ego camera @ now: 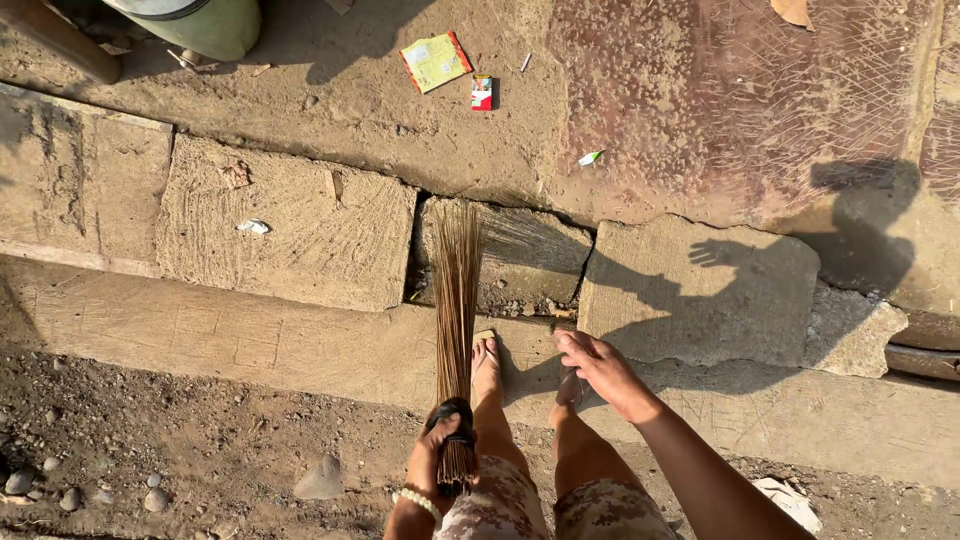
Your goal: The person sweeps a concrete pavement area outdoors using a broom made of sticks.
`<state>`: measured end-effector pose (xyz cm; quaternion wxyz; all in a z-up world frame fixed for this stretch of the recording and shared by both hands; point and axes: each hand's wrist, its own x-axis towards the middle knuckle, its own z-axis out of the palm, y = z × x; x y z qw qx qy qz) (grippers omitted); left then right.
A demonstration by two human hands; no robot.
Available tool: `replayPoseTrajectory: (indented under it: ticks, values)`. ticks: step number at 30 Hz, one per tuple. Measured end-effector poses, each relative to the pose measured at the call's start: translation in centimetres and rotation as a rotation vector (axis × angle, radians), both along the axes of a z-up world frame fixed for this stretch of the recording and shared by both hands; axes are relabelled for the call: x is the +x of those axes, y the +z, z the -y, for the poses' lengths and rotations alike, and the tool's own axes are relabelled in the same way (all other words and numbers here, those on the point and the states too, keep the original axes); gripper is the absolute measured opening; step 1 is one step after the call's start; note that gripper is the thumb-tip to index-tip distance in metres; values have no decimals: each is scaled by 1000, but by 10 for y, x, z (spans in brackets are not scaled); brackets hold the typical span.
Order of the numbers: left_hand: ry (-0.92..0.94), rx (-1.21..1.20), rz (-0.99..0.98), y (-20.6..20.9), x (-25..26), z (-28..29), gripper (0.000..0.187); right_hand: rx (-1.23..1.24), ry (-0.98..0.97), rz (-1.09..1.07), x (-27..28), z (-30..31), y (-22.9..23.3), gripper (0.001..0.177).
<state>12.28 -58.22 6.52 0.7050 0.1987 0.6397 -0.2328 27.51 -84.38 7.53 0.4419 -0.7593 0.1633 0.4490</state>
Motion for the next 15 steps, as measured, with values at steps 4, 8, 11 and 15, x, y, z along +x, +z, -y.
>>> replayPoseTrajectory:
  ticks: [4,8,11,15]
  values:
    - [-83,24,-183,-4,8,6,65,-26,16,-16,-11,4,-7,64]
    - [-292,-55,-180,-25,5,16,76,31,6,-25,-20,1,-20,66]
    - [-401,5,437,-39,-48,19,90,14,-3,-11,-19,7,-18,66]
    - [-651,-423,265,-73,-105,42,64,5,-75,36,-10,17,-15,65]
